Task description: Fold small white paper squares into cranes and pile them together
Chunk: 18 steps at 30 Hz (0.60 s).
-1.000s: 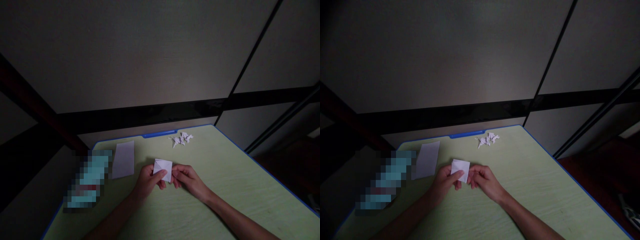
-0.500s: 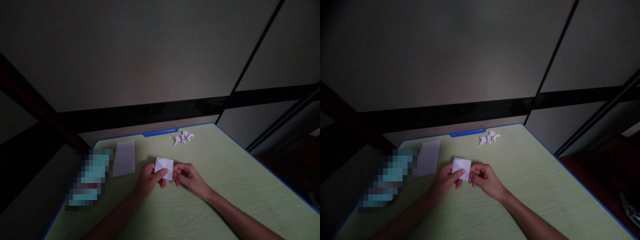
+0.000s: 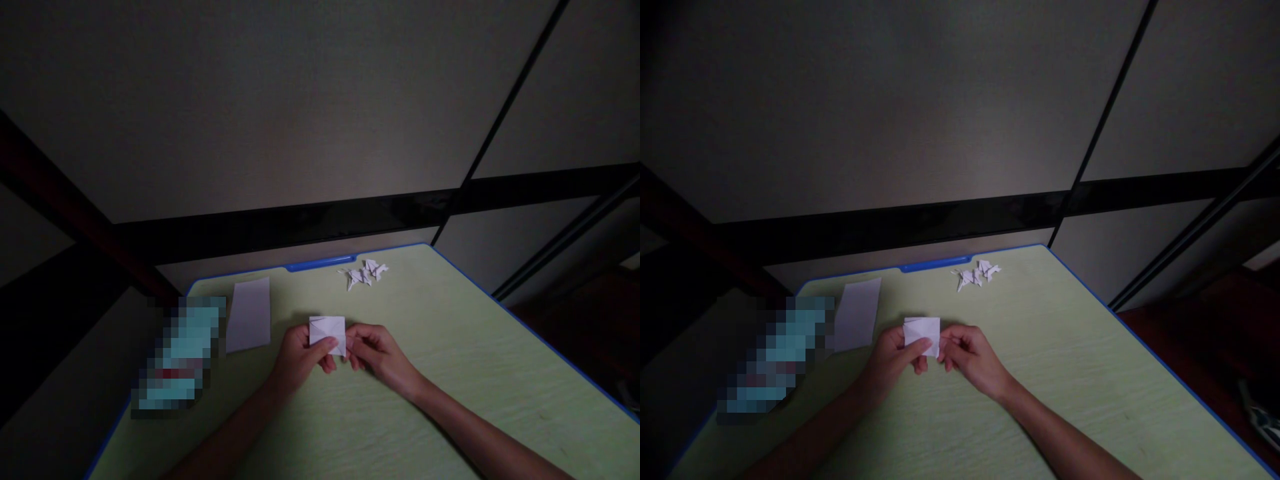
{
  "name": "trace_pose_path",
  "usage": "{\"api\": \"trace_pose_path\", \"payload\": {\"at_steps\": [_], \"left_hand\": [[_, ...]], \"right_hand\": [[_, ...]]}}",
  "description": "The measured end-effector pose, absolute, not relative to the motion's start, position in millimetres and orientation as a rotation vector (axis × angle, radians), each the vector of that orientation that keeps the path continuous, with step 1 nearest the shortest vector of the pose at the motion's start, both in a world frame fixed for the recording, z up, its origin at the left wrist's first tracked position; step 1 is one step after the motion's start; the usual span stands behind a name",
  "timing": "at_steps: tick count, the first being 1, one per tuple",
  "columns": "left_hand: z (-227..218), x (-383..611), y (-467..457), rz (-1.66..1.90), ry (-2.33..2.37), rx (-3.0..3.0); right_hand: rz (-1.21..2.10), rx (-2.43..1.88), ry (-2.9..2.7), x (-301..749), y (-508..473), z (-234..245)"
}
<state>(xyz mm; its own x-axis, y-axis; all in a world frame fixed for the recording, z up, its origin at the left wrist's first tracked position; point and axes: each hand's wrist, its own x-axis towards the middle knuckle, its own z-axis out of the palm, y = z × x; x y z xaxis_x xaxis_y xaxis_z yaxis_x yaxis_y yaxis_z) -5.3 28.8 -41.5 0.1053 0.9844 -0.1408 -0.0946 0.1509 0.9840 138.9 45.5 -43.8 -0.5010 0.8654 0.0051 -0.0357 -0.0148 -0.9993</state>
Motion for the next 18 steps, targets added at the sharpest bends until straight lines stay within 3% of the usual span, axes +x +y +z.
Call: {"api": "trace_pose_path", "payload": {"at_steps": [18], "left_hand": [[-41.9,-5.9,28.1,1.060,1.240,1.080]], "right_hand": [[1.601,-0.954,-1.490,137.3,46.0,-44.4]]}}
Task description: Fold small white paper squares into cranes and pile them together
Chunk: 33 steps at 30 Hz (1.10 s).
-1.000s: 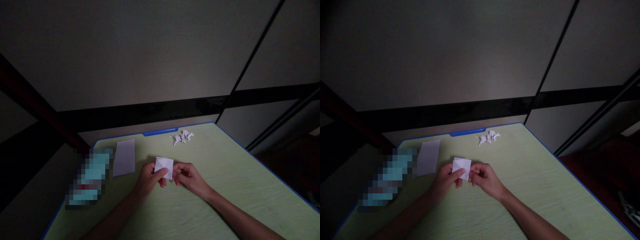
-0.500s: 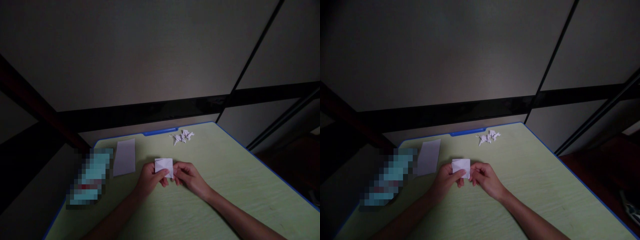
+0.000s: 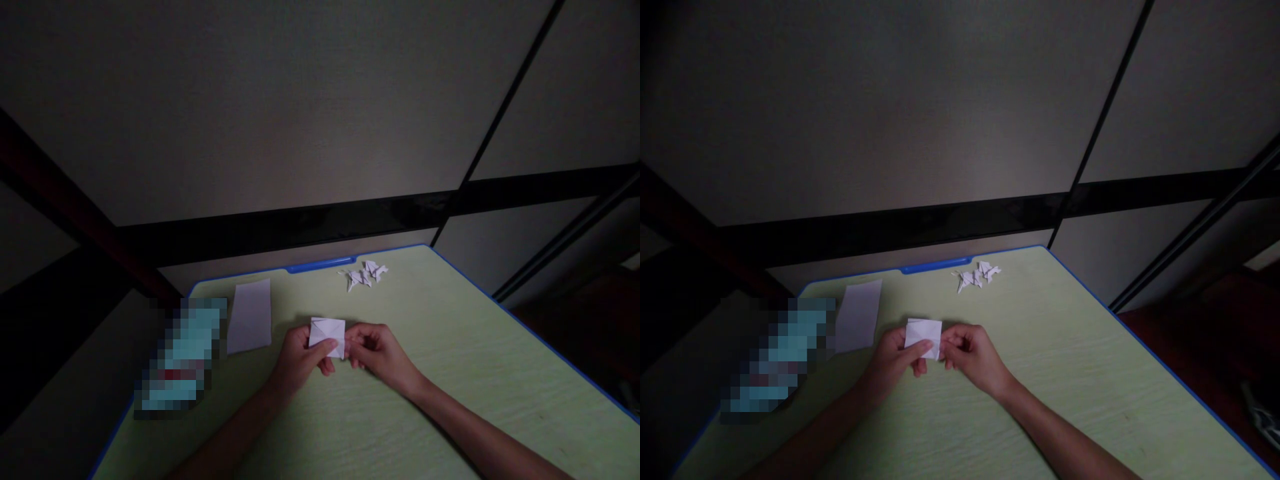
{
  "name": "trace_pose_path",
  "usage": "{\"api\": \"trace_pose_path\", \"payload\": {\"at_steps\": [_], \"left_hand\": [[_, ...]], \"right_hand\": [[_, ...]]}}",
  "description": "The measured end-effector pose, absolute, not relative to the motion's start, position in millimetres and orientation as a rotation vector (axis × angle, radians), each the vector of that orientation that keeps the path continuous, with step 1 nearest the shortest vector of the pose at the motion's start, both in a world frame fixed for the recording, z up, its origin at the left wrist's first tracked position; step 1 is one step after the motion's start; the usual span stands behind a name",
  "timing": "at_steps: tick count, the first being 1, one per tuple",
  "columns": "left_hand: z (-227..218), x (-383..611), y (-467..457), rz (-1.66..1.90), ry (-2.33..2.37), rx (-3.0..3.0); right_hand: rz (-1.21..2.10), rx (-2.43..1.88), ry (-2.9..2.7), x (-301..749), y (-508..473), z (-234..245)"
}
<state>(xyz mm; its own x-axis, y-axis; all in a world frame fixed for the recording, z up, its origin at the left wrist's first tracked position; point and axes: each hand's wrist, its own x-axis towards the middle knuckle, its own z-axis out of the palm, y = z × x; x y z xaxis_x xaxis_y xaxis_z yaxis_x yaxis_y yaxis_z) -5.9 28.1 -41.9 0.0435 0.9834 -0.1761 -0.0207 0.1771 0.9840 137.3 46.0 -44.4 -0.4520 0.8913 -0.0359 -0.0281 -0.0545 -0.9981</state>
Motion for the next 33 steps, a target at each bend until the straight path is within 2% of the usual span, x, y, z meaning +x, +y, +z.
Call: {"api": "trace_pose_path", "payload": {"at_steps": [20,33], "left_hand": [[-43.4,-7.0,27.1,1.072,1.139,1.076],[-43.1,-7.0,27.7,1.022,1.147,1.096]], "right_hand": [[1.744,-0.789,-1.450,141.1,50.3,-48.5],[1.666,-0.873,-1.511,138.1,48.8,-46.3]]}}
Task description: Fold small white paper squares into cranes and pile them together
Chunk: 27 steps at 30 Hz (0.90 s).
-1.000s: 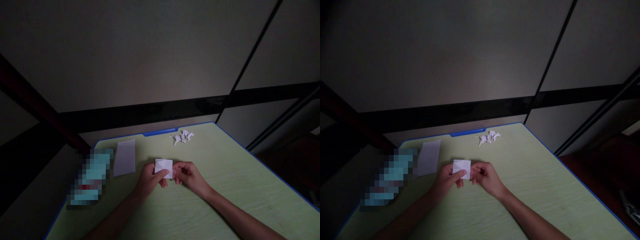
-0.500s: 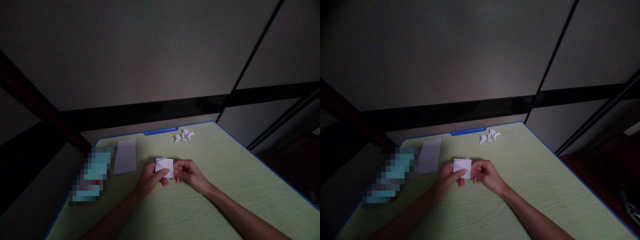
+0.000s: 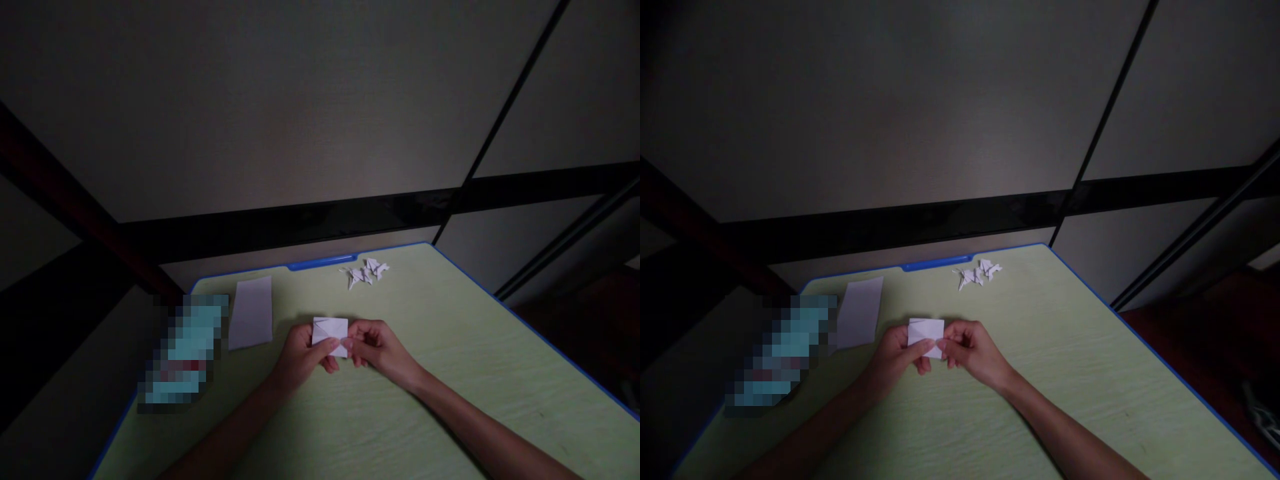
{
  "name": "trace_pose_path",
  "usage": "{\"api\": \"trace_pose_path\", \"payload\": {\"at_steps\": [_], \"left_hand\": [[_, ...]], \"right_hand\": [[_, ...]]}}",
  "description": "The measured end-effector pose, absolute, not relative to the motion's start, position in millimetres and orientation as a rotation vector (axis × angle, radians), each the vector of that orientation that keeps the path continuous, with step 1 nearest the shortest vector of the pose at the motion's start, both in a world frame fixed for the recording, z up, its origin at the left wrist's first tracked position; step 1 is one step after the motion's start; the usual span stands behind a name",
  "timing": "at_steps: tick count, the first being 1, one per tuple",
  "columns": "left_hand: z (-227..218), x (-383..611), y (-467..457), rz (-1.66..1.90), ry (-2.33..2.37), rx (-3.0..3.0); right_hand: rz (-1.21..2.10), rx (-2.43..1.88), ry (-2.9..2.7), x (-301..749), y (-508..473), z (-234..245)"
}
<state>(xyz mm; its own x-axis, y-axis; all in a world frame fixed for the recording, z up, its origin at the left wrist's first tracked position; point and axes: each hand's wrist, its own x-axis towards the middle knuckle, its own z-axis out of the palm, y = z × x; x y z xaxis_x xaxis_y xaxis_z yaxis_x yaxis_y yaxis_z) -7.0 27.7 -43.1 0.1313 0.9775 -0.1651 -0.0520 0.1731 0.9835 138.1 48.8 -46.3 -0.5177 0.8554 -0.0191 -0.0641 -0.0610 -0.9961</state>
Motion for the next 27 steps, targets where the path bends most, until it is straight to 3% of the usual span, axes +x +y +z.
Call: {"api": "trace_pose_path", "payload": {"at_steps": [27], "left_hand": [[-42.2,-6.1,27.6,1.025,1.160,1.116]], "right_hand": [[1.636,-0.928,-1.571,138.3,47.3,-42.6]]}}
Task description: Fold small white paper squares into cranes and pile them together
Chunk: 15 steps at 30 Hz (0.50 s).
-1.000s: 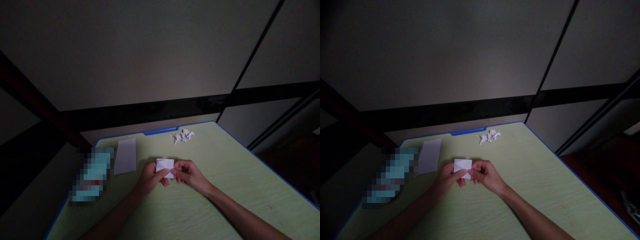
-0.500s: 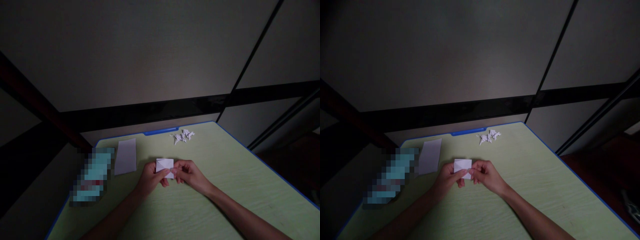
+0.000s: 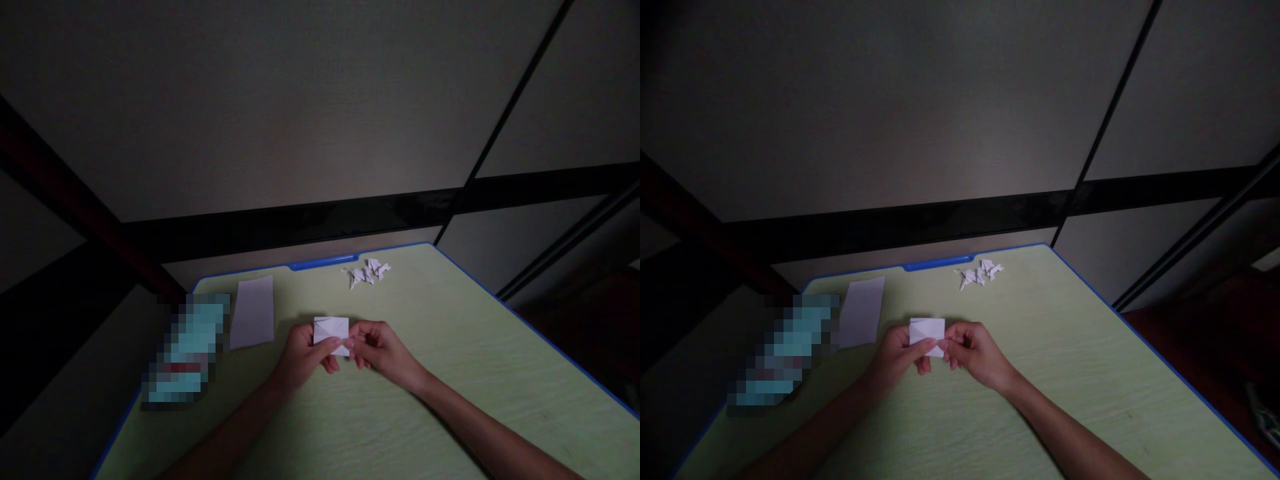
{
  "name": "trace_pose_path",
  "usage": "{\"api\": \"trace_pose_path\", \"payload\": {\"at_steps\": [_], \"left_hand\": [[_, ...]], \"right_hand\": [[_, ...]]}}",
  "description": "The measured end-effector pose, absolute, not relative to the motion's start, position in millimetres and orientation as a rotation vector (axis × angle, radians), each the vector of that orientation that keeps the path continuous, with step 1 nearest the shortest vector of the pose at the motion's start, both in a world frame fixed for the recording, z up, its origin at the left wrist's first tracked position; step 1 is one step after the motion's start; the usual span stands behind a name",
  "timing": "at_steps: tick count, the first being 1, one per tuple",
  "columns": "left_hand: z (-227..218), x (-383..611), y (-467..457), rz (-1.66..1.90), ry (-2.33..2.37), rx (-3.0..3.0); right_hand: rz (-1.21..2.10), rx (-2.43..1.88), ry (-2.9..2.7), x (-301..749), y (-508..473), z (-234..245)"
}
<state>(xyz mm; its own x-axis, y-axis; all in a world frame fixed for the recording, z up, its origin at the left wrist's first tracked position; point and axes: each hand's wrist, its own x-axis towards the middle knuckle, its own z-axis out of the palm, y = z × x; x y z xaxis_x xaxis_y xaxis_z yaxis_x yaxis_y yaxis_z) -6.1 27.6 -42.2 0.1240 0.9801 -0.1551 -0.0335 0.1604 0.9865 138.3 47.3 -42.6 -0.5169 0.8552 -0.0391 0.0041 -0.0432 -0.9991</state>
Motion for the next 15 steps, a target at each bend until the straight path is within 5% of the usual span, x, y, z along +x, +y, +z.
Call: {"api": "trace_pose_path", "payload": {"at_steps": [15], "left_hand": [[-40.9,-2.9,24.4,1.035,1.091,1.062]], "right_hand": [[1.602,-0.903,-1.601,138.4,41.5,-41.8]]}}
